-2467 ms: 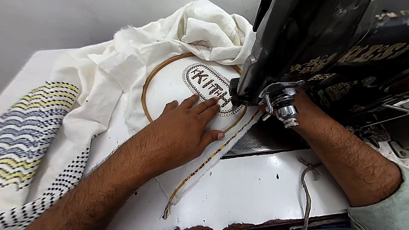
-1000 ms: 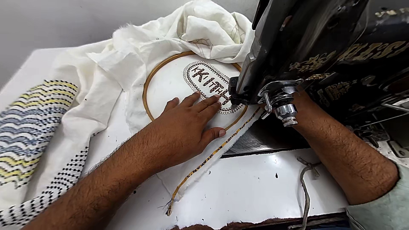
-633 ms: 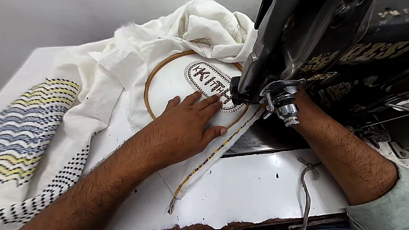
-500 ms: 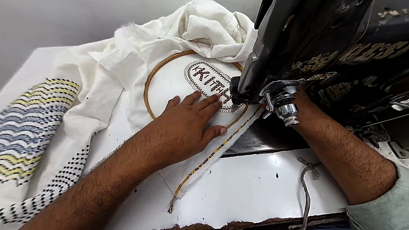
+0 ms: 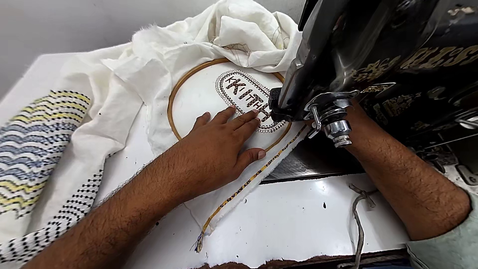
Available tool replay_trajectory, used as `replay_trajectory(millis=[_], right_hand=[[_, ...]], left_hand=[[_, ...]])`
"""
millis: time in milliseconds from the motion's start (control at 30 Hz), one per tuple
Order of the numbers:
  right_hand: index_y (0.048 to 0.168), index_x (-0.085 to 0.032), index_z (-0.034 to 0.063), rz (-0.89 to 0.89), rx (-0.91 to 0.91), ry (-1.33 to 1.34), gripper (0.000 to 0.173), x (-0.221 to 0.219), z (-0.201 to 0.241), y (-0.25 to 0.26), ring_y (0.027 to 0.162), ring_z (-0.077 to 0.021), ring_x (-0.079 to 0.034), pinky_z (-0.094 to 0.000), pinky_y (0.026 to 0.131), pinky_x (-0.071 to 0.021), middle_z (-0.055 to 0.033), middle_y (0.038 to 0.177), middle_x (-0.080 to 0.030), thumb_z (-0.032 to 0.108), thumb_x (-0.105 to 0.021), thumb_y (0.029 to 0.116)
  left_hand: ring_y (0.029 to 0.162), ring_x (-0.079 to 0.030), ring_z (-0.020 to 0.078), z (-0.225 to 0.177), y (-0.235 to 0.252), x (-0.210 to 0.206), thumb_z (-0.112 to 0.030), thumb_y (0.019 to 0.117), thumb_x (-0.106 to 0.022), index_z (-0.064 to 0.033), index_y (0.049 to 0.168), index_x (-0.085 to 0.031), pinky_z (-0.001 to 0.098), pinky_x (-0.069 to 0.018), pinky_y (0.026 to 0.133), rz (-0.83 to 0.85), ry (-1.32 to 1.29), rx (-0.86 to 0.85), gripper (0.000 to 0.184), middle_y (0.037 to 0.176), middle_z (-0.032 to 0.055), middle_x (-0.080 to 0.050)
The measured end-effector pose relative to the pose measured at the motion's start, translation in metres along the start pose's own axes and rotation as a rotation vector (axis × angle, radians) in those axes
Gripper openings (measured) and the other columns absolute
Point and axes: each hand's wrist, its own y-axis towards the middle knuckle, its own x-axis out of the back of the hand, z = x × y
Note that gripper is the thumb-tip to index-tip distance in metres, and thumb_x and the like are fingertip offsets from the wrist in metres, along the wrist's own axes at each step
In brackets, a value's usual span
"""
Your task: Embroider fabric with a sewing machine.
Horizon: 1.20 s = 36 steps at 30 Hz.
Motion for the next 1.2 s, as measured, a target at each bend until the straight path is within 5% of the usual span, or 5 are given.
replay_trajectory(millis=[333,600,833,933,1200], right_hand=[[0.110,-0.062,-0.0117,0.076,-0.178,-0.098,0.023,0.010,0.015,-0.003,0.098,-0.0116,-0.057,-0.0232,0.088,-0.0424,-0.0217,0.104,-0.064,0.004,-0.063,0.0937],[0.102,-0.065,-0.0114,0.080,-0.015,-0.239,0.019,0.012,0.009,-0.003,0.095,-0.0261,-0.063,-0.0352,0.087,-0.0457,-0.0268,0.099,-0.067,0.005,-0.062,0.0929],[0.105,-0.064,-0.0162,0.063,-0.053,-0.185,0.023,0.010,0.012,-0.001,0.101,-0.0261,-0.061,-0.0333,0.091,-0.0433,-0.0309,0.105,-0.066,0.003,-0.061,0.0921],[0.109,-0.063,-0.0116,0.083,-0.095,-0.156,0.024,0.010,0.008,-0.004,0.100,-0.0173,-0.060,-0.0272,0.090,-0.0443,-0.0241,0.105,-0.065,0.007,-0.062,0.0939],[0.110,-0.063,-0.0125,0.078,-0.093,-0.162,0.024,0.010,0.011,-0.003,0.103,-0.0237,-0.061,-0.0324,0.093,-0.0443,-0.0277,0.108,-0.065,0.004,-0.062,0.0938]], left_hand=[[0.151,-0.036,0.0353,0.000,0.003,-0.004,-0.064,0.1048,-0.028,-0.0189,0.153,-0.050,0.0703,-0.0321,0.112,-0.035,-0.013,-0.003,0.070,0.162,0.0004,-0.044],[0.151,-0.036,0.0346,-0.003,0.003,-0.004,-0.063,0.1053,-0.027,-0.0181,0.153,-0.050,0.0696,-0.0311,0.113,-0.031,-0.021,-0.013,0.070,0.162,0.0013,-0.043],[0.151,-0.035,0.0346,-0.002,0.004,-0.004,-0.063,0.1052,-0.028,-0.0181,0.153,-0.051,0.0691,-0.0313,0.113,-0.039,-0.021,-0.008,0.069,0.162,0.0009,-0.044],[0.152,-0.035,0.0351,-0.001,0.004,-0.005,-0.063,0.1053,-0.028,-0.0176,0.153,-0.050,0.0696,-0.0306,0.113,-0.042,-0.023,-0.010,0.070,0.162,0.0017,-0.043],[0.151,-0.036,0.0351,-0.002,0.004,-0.004,-0.062,0.1055,-0.028,-0.0172,0.153,-0.051,0.0692,-0.0310,0.113,-0.044,-0.024,-0.012,0.069,0.162,0.0015,-0.044]])
